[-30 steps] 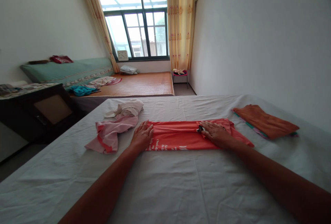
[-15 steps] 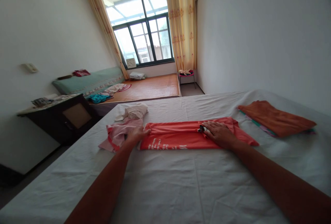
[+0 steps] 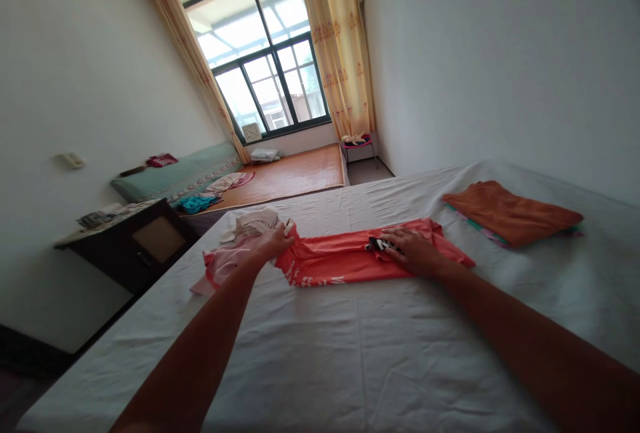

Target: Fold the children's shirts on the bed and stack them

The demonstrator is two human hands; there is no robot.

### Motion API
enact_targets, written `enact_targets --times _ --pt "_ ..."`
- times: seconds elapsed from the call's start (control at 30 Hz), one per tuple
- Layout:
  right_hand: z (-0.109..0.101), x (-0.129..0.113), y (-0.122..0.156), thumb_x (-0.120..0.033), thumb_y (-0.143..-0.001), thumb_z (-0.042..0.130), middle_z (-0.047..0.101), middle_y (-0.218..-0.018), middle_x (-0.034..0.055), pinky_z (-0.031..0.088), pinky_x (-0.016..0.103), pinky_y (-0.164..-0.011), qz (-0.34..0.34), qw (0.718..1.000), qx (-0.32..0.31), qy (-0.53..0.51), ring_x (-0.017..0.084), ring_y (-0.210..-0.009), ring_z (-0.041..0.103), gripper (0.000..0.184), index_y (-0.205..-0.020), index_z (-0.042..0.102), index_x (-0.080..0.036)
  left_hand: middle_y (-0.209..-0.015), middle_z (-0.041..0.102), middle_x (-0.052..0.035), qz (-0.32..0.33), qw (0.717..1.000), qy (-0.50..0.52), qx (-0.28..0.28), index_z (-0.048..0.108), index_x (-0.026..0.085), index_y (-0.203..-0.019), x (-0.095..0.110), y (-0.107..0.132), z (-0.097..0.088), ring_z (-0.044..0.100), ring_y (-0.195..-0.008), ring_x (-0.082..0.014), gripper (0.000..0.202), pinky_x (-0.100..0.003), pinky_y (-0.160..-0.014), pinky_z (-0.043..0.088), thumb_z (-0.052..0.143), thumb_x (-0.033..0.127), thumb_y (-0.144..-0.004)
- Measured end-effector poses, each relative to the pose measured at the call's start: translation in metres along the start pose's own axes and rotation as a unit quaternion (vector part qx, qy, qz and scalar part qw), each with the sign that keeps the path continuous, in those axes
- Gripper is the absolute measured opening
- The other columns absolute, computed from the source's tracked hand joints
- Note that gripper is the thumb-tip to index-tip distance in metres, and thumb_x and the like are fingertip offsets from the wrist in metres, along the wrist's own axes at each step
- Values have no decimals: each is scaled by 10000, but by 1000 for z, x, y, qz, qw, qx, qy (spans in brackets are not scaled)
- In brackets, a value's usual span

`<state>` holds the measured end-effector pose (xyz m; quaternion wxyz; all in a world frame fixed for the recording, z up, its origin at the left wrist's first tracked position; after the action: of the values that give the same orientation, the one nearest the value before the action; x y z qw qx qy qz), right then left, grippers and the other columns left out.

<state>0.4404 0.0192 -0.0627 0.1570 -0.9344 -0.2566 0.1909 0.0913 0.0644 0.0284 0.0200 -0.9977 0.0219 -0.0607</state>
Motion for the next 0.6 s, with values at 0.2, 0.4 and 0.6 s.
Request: enact_targets --times 0.2,0.4,0.6 --pt "-15 -3 2 -290 -912 445 586 -1285 96 394 422 -990 14 1000 16 0 238 -1201 488 345 -1200 617 -211 -983 681 -138 37 998 -38 -38 536 149 -1058 79 -9 26 653 -884 -253 361 -284 -684 455 515 379 -780" --pt "-21 -3 4 -274 -908 470 604 -1260 74 393 399 -990 21 1000 18 7 230 -1177 507 313 -1172 632 -230 -1013 680 -169 73 995 -45 -59 530 142 -1036 125 2 59 651 -911 -270 354 -283 -672 443 536 389 -782" --pt "-23 -4 5 -247 -899 485 622 -1235 88 399 372 -974 30 999 -7 7 237 -1153 540 287 -1129 655 -221 -880 706 -117 67 996 17 -54 535 147 -1029 137 9 61 670 -784 -215 451 -254 -643 446 474 552 -841"
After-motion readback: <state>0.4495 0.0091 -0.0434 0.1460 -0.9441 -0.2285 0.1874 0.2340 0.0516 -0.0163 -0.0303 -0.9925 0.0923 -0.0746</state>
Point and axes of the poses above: each hand's wrist, its own y-axis away from the middle knuckle, its own z-axis out of the palm, x = y × z, the point moved 5 cm from there along -y, towards the middle knuckle
